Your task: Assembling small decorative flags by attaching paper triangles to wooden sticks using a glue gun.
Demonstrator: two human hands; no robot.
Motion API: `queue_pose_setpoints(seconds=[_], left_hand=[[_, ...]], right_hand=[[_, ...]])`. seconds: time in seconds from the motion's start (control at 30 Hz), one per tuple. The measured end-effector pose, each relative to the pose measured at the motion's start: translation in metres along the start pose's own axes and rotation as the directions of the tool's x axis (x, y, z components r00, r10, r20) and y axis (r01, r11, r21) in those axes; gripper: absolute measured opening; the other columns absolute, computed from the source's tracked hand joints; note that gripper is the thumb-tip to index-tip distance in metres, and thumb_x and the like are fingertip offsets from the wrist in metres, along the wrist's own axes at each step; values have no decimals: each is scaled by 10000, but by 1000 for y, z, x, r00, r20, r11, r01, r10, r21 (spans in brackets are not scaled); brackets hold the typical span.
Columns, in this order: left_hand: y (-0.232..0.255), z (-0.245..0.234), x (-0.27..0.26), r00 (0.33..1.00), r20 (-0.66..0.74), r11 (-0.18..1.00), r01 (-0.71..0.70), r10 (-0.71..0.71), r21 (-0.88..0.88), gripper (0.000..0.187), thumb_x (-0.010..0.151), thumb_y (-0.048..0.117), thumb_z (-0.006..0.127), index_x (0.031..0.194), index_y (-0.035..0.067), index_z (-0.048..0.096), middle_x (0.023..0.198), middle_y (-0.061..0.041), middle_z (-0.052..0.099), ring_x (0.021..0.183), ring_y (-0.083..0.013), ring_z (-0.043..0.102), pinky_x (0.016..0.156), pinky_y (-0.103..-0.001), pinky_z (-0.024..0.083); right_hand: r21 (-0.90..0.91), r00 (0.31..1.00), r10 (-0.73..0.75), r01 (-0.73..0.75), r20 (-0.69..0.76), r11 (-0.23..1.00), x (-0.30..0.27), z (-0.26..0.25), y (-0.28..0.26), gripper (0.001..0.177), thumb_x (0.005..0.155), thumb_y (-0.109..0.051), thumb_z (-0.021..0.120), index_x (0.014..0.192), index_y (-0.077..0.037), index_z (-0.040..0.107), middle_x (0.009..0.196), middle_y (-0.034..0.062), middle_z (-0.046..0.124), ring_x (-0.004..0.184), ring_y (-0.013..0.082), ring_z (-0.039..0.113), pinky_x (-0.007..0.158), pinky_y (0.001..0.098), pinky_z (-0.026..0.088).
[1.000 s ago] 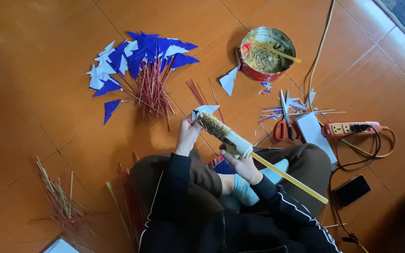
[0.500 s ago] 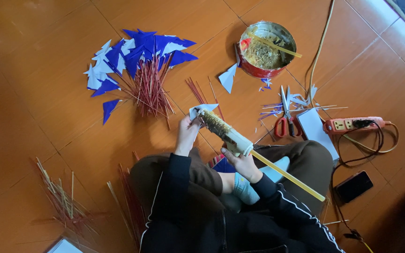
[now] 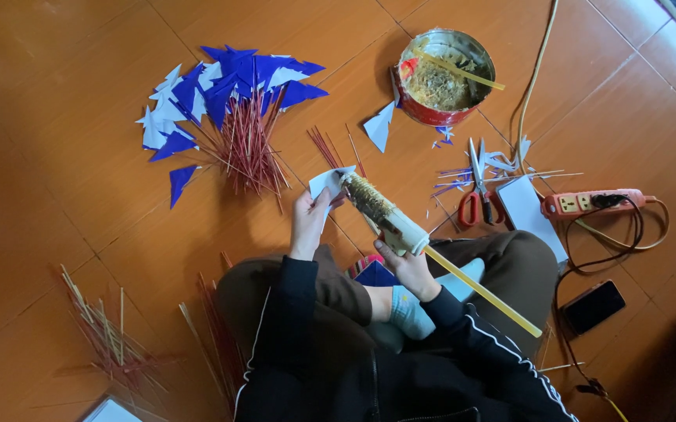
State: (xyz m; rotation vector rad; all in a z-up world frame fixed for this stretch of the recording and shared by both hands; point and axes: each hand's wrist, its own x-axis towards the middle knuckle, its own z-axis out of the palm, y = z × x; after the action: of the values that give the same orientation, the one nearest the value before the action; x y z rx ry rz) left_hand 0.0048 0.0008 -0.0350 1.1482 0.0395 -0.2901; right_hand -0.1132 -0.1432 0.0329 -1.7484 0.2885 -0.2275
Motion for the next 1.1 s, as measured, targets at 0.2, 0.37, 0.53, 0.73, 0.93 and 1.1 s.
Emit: queue_pose_setpoints(seconds=[0.2,0.37,0.53,0.73,0.93,1.1], left_hand=[[3,-3,-1,999,33,999,13,-14,30,356,1010,48,503,1281,-183,490,1092,-374,642,981,-391,697,892,-457,594],[-3,-6,2,999,34,999,-6,5,42,376,1020,30,471,1311,-207,442,1133,-416,599,1033,-431,658,903,-479,584],[10,-1,1,999,42,996,-19,16,86,350,1021,42,472,1285,-188,480,1101,-386,633,984,-404,686,880,-452,613],[18,-2,3,997,-64,997,48,-44,68,322,1006,79,523,1221,-159,551,1114,-349,652,1000,-366,703,798,-399,641],[6,-12,20,989,-145,995,53,-40,84,319,1008,115,540,1215,-125,580,1110,-282,671,955,-327,725,719,-347,648],[10,-16,29,967,-237,977,133,-92,165,291,1016,140,519,1192,-69,622,1123,-233,698,933,-272,737,692,-289,621]], right_hand=[[52,980,197,-197,2,979,11,-4,31,349,887,-214,752,627,-33,607,450,103,588,285,149,478,212,242,362],[101,983,183,-179,-27,979,8,-6,22,318,865,-167,770,626,-42,602,435,88,574,303,129,498,230,230,380],[154,977,207,-198,-48,968,12,-12,41,297,873,-151,766,641,-59,605,429,63,554,331,120,519,298,227,414],[117,915,251,-225,-315,967,112,-63,54,203,891,-323,779,913,-167,651,753,-44,615,667,49,525,624,218,461],[-48,863,-15,-11,-504,999,233,-116,132,234,968,-285,693,935,-66,616,751,79,615,665,163,600,585,320,494],[1,855,195,-222,-481,975,270,-151,227,258,941,-231,664,1032,1,595,777,136,642,651,192,664,467,395,591]])
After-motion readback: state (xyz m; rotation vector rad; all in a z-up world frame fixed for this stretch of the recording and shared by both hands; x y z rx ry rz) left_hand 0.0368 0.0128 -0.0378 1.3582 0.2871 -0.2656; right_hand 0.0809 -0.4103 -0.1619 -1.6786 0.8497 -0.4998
